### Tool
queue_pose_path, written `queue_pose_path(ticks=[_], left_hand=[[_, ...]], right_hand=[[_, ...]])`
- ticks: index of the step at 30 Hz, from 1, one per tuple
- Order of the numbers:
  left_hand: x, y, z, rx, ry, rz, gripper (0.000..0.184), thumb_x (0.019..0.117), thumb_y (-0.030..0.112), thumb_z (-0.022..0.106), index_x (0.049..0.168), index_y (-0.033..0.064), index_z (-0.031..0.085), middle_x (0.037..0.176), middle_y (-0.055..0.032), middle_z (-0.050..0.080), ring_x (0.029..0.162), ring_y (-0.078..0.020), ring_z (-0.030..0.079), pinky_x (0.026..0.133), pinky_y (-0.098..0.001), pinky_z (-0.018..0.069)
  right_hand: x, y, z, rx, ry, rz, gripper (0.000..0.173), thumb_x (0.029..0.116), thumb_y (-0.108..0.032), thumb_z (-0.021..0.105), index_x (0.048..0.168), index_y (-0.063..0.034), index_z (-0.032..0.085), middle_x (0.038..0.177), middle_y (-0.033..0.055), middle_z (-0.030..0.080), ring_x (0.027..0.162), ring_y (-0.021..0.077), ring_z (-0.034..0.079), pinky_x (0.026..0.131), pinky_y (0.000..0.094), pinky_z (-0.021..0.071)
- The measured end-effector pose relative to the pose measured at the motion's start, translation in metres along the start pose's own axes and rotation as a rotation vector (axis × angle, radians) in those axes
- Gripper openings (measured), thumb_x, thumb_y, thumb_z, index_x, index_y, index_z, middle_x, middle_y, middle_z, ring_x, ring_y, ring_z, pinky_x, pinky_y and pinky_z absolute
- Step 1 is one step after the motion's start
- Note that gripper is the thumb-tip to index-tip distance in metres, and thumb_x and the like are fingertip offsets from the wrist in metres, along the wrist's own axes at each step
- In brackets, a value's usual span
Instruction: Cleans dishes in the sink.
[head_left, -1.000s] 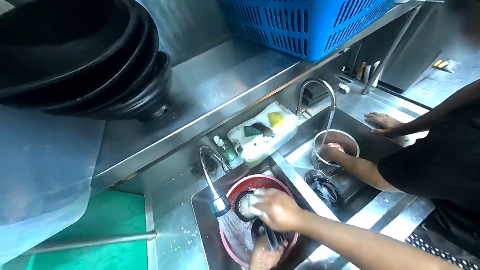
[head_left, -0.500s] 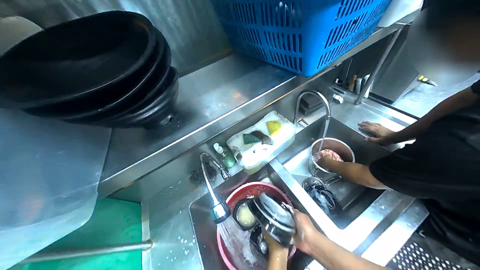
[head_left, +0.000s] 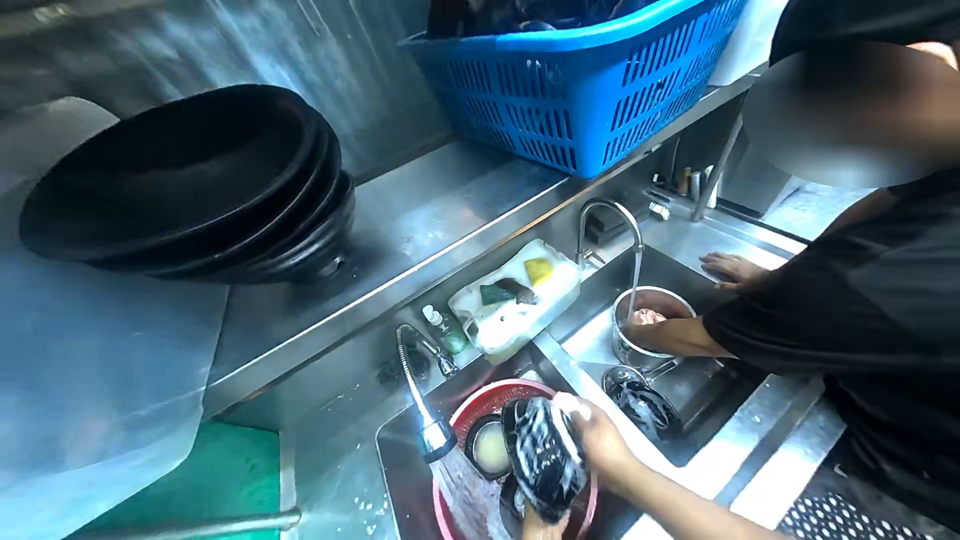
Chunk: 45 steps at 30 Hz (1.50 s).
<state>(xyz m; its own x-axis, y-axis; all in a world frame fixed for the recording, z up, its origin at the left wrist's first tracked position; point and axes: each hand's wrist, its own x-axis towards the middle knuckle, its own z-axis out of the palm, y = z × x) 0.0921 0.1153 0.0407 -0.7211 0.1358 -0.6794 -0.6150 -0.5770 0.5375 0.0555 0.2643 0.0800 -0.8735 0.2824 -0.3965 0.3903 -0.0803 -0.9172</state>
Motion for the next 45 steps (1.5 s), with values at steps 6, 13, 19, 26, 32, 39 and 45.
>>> queue_pose_path(ticks=[6,13,19,26,32,39,45], left_hand=[[0.037,0.022,0.025,0.21,0.022,0.183,0.039,0.1128,0.03,0.028,0.135,0.0086,0.052,0.107,-0.0107,0.069,0.092,-0.0193,0.068,0.077,-0.0409,0.0592],[0.022,0.027,0.024,0.128,-0.137,0.186,0.078,0.0889,-0.009,0.057,0.157,0.0144,0.026,0.135,-0.0219,0.059,0.11,-0.0365,0.067,0.082,-0.056,0.0604],[0.003,0.01,0.027,0.048,-0.271,0.093,0.088,0.0725,0.002,0.063,0.153,0.0106,0.028,0.125,-0.0217,0.063,0.104,-0.0344,0.069,0.078,-0.0537,0.0609],[-0.014,0.017,0.04,0.33,-0.264,0.382,0.078,0.102,0.065,0.029,0.158,0.0115,0.03,0.146,-0.0116,0.054,0.128,-0.0185,0.057,0.105,-0.0415,0.0509],[-0.024,0.022,0.037,0.331,-0.259,0.32,0.064,0.1067,0.052,0.031,0.156,0.01,0.035,0.138,-0.0121,0.059,0.12,-0.0187,0.061,0.1,-0.0418,0.0534],[-0.03,0.038,0.04,0.564,-0.146,0.584,0.056,0.1019,0.023,0.051,0.155,0.0062,0.041,0.16,-0.0129,0.041,0.144,-0.0197,0.043,0.117,-0.0402,0.0393],[-0.026,0.044,0.031,0.566,-0.168,0.585,0.057,0.1057,0.034,0.044,0.157,0.009,0.04,0.16,-0.0111,0.042,0.143,-0.019,0.045,0.116,-0.0402,0.0417]], right_hand=[[-0.029,-0.025,-0.016,-0.092,0.035,-0.08,0.029,0.1014,-0.013,0.054,0.127,-0.0053,0.067,0.107,0.0106,0.072,0.089,0.0172,0.071,0.082,0.04,0.0601],[-0.016,-0.079,-0.063,0.59,0.196,-0.242,0.031,0.1086,-0.017,0.046,0.132,-0.0029,0.061,0.109,0.0185,0.072,0.094,0.0286,0.072,0.081,0.0477,0.0623],[-0.028,-0.067,-0.026,-0.08,0.274,-0.536,0.041,0.0957,-0.024,0.06,0.128,0.0003,0.055,0.116,0.0126,0.064,0.104,0.019,0.066,0.089,0.0386,0.0582],[-0.054,-0.049,-0.009,-0.522,-0.521,-0.244,0.042,0.1032,-0.025,0.053,0.135,0.0024,0.058,0.148,0.0248,0.049,0.14,0.0348,0.047,0.118,0.0506,0.0384],[-0.033,-0.046,-0.025,-0.675,-0.643,-0.639,0.019,0.0955,-0.011,0.065,0.11,0.001,0.069,0.122,0.0195,0.066,0.118,0.0324,0.062,0.105,0.0494,0.0496],[-0.005,-0.034,-0.037,-1.317,-0.073,-0.746,0.026,0.0983,-0.004,0.05,0.116,-0.0068,0.068,0.113,0.0161,0.069,0.111,0.0374,0.064,0.097,0.0533,0.0519],[-0.047,-0.024,-0.018,-0.757,-0.322,-0.35,0.046,0.1021,-0.029,0.052,0.141,-0.0035,0.057,0.138,0.0179,0.062,0.133,0.0305,0.056,0.116,0.0505,0.0421]])
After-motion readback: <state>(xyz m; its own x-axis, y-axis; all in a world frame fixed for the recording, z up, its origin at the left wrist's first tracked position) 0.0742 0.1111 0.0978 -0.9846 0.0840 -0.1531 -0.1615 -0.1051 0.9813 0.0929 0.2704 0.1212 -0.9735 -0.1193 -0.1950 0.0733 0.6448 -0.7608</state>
